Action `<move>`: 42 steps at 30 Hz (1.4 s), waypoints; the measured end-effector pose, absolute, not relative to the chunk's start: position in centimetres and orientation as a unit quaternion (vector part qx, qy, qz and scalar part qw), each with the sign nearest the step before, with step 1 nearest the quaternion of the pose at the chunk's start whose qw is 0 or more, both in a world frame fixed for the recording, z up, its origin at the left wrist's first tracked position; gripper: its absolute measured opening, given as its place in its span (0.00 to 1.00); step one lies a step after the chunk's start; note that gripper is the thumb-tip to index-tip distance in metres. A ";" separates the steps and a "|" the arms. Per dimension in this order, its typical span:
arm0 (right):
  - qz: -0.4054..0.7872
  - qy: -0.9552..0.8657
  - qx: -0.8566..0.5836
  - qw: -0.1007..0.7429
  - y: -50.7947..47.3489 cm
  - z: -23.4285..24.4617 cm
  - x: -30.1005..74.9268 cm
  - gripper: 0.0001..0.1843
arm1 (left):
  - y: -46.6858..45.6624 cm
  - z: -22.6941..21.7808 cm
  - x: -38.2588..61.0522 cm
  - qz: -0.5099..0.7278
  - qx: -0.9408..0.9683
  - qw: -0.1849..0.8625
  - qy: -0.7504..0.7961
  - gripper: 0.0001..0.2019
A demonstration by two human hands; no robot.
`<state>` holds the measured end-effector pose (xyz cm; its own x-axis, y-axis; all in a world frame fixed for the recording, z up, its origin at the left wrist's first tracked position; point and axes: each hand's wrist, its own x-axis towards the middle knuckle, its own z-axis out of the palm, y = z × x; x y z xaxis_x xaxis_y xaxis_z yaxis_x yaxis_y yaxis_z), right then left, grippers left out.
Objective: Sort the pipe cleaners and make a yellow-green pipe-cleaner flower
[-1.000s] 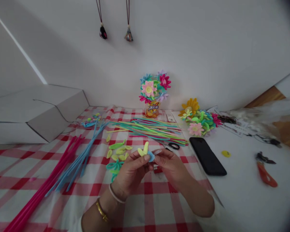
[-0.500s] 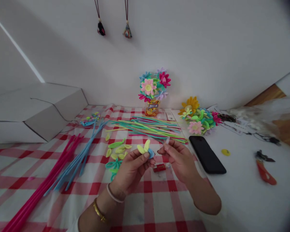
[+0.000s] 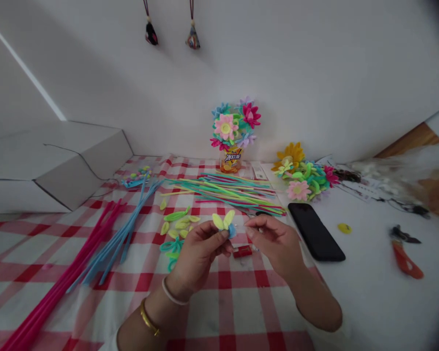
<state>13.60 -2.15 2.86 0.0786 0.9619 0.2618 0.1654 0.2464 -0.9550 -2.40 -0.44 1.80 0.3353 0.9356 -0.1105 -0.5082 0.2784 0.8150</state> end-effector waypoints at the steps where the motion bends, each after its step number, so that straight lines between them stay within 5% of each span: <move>1: 0.360 -0.582 -0.490 0.540 -2.2 2.9 13.5 0.04 | -0.5 1.8 -2.4 0.489 0.354 0.734 0.312 0.05; 42: 0.304 -0.595 -0.536 0.516 -2.1 3.0 13.6 0.05 | -0.8 2.0 -2.3 0.480 0.393 0.721 0.309 0.04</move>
